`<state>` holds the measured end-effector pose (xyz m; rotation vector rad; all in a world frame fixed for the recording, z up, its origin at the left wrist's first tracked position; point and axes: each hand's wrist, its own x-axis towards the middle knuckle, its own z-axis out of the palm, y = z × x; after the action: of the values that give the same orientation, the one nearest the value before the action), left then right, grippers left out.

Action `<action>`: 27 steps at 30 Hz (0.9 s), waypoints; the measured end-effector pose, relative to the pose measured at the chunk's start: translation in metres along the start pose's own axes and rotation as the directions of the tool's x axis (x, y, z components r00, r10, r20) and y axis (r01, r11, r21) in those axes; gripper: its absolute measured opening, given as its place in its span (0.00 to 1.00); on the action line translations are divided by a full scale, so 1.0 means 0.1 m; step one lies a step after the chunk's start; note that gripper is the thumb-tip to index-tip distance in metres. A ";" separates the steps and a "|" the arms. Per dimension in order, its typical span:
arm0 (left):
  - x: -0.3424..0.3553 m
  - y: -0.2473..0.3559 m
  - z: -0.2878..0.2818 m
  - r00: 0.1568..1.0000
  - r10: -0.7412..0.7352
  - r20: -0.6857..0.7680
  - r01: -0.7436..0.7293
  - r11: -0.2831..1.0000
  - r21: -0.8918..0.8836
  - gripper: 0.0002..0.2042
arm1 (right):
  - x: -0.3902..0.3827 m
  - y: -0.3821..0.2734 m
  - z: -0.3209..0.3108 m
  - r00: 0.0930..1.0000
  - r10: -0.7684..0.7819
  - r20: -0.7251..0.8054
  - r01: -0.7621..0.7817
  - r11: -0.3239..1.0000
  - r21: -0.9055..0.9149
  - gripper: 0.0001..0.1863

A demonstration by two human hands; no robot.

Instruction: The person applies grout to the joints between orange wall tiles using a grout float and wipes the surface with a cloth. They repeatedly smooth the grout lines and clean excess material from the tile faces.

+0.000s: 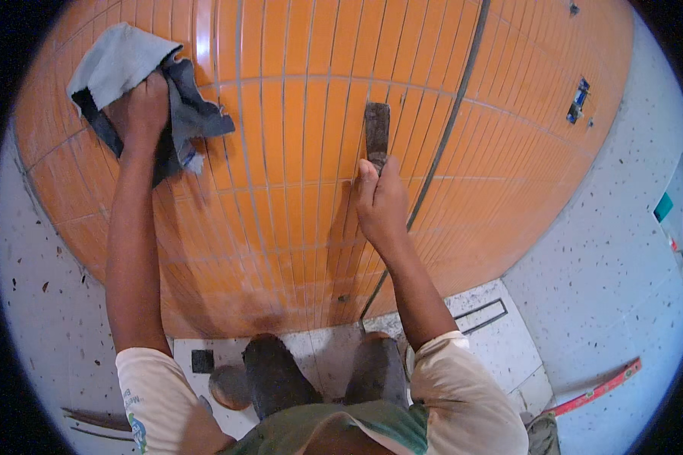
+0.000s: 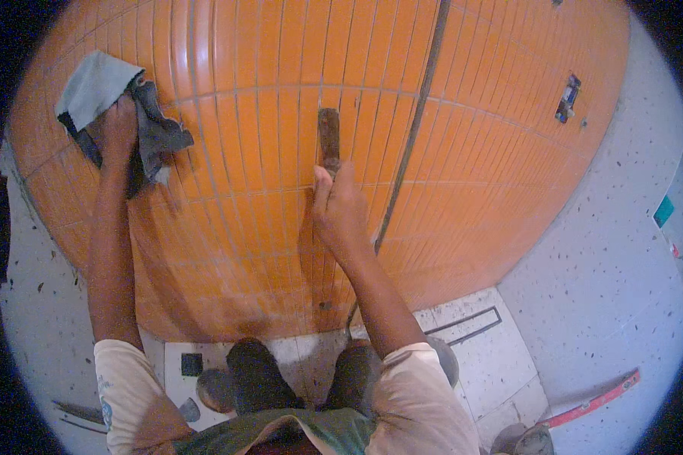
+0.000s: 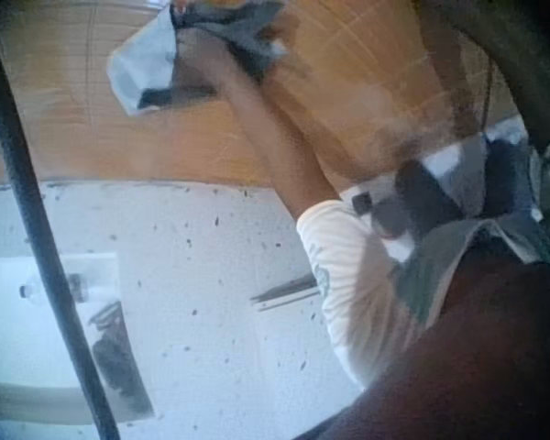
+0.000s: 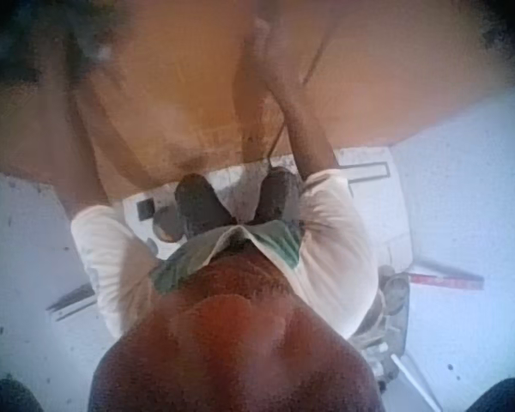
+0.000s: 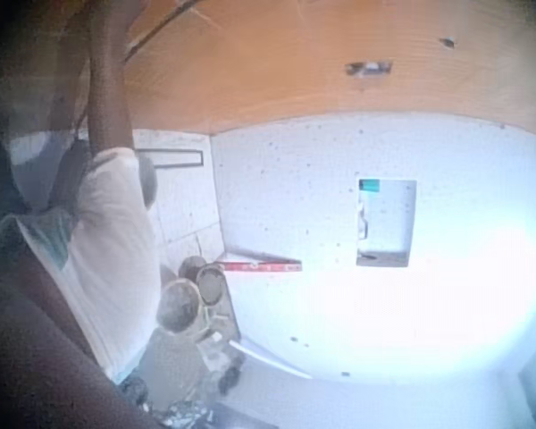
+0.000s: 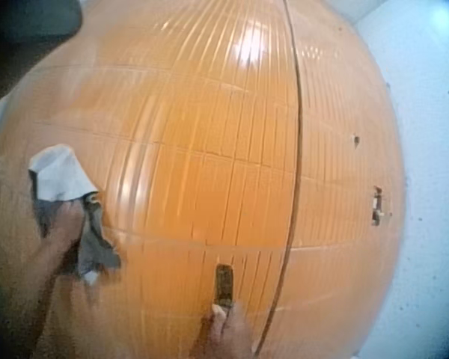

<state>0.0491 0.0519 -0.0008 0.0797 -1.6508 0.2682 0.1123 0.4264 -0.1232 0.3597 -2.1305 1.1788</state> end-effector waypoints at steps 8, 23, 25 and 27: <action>0.07 0.07 -0.07 0.998 0.017 -0.058 -0.012 0.996 0.083 0.08 | 0.16 -0.07 0.03 0.997 -0.054 -0.060 0.057 0.997 0.057 0.17; 0.05 0.10 -0.13 0.996 0.040 -0.078 -0.028 0.988 0.155 0.09 | 0.01 -0.03 0.02 0.998 -0.013 -0.062 0.016 0.999 0.051 0.18; 0.06 0.10 -0.09 0.992 0.022 -0.123 -0.006 0.992 0.128 0.10 | 0.04 -0.03 0.00 0.998 -0.015 -0.069 0.018 0.999 0.040 0.18; 0.05 -0.10 0.10 0.990 -0.105 -0.089 0.104 0.994 -0.018 0.12 | 0.02 0.00 0.05 0.999 0.005 -0.035 -0.004 1.000 0.012 0.18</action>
<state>0.0412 0.0410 0.0044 0.1416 -1.5536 0.1781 0.1091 0.4222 -0.1239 0.3371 -2.0962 1.1921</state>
